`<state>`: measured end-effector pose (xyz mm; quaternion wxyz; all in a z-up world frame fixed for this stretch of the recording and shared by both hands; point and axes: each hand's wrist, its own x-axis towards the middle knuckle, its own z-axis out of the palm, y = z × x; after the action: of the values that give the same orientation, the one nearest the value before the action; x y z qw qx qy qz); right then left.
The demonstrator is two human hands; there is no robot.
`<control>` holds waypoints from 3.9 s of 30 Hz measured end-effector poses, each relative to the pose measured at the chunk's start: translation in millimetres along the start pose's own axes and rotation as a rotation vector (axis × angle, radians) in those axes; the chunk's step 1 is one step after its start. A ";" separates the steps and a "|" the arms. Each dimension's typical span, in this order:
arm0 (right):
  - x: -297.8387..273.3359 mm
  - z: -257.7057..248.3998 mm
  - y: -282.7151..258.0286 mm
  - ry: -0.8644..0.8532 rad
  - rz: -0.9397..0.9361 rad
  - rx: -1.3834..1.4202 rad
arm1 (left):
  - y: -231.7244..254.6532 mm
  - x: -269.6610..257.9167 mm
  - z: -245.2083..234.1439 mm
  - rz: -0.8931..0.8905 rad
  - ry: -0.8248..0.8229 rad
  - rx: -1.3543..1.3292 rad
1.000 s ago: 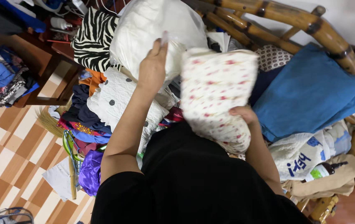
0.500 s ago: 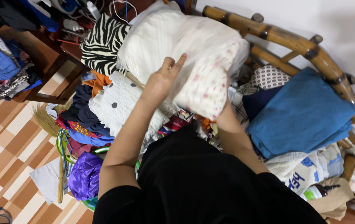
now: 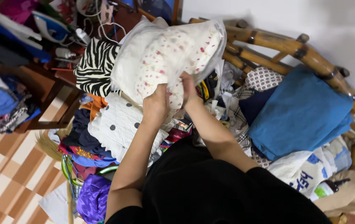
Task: The person sorts through a pile of clothes and other items on a wooden chair, picking up various garments and placing them into a clear plastic bag. They also handle a small bottle and a patterned cloth, moving them around the pile.
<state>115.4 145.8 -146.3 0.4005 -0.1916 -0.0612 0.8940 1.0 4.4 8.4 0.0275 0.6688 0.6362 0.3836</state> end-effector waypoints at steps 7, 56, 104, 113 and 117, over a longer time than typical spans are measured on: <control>35.0 1.7 40.6 -0.169 -0.196 -0.389 | -8.0 -18.8 -4.1 0.215 -0.218 -0.006; -614.1 -266.4 52.6 0.884 -0.926 -0.114 | 237.1 -174.5 261.7 0.882 -0.795 0.323; -682.8 -264.4 106.0 1.027 -1.146 0.239 | 269.5 -247.0 279.3 1.134 -0.925 0.217; -672.8 -275.4 111.4 0.975 -1.163 0.241 | 266.0 -248.3 271.1 1.150 -0.936 0.195; -669.2 -273.1 109.7 0.967 -1.157 0.223 | 260.9 -246.7 269.1 1.149 -0.929 0.222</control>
<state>551.8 -434.8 -229.6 0.8042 -0.4578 0.1212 0.3591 390.7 -138.6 -162.1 0.0212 0.9880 0.1443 -0.0508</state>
